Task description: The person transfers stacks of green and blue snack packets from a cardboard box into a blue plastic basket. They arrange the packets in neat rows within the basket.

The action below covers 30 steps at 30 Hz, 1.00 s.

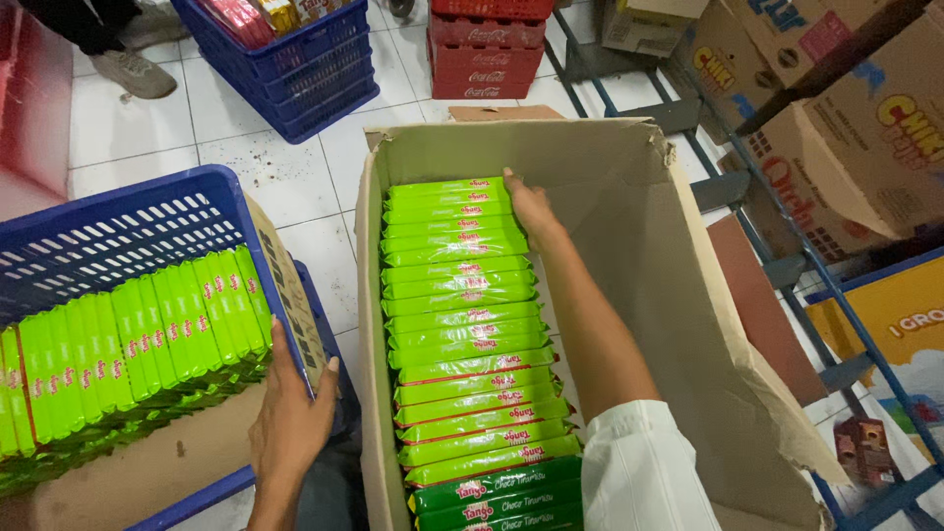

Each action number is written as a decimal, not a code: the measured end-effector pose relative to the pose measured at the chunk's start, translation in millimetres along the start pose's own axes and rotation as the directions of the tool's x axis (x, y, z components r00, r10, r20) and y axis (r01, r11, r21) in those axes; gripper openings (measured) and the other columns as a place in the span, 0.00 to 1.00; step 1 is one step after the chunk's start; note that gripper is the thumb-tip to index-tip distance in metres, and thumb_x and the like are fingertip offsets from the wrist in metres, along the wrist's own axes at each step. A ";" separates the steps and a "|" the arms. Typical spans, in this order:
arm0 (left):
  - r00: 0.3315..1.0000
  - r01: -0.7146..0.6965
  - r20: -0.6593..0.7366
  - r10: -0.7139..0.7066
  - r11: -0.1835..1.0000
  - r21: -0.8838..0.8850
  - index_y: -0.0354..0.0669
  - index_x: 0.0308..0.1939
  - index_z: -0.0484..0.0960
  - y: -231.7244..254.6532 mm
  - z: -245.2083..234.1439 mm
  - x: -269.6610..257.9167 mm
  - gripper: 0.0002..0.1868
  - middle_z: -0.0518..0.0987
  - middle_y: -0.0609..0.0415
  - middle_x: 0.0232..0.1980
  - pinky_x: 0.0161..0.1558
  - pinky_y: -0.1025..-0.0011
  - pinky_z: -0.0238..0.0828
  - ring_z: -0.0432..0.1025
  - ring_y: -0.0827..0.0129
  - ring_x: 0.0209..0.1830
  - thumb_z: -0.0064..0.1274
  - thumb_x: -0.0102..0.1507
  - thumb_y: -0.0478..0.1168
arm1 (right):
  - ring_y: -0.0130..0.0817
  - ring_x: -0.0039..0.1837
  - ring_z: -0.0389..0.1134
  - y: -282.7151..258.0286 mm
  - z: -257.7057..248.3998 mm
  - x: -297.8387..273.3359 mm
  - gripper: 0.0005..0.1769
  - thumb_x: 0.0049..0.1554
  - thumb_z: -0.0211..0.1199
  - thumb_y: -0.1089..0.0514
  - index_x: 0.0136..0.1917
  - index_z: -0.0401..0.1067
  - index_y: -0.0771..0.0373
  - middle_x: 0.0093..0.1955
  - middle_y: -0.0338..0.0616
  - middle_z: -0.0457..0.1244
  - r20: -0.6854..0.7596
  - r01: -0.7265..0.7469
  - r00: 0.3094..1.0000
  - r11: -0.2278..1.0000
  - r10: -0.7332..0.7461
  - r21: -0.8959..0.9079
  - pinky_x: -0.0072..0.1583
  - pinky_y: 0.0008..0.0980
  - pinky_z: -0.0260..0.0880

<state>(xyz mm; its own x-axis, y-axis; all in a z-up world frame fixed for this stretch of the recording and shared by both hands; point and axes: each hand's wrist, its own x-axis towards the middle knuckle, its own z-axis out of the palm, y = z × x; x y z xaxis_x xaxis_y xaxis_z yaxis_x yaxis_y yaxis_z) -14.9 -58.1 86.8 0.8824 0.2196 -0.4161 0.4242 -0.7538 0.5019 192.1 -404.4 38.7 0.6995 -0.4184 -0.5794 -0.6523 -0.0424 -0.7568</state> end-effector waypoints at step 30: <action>0.991 -0.082 -0.104 0.088 0.995 0.060 0.57 0.85 0.39 -15.8 15.7 5.5 0.47 0.67 0.46 0.72 0.53 0.34 0.67 0.68 0.40 0.65 0.41 0.65 0.58 | 0.37 0.57 0.67 11.4 -33.1 24.4 0.26 0.56 0.69 0.40 0.61 0.70 0.53 0.57 0.40 0.67 0.009 0.484 0.854 0.788 -0.520 -0.380 0.53 0.46 0.63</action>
<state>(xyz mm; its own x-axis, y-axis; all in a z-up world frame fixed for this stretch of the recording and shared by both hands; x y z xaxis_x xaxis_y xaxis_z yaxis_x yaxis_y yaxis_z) -20.0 -54.8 64.7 0.9326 0.2155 -0.2894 0.3374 -0.8050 0.4880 192.1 -445.1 26.0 0.9392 -0.3273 -0.1039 -0.2868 -0.5811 -0.7617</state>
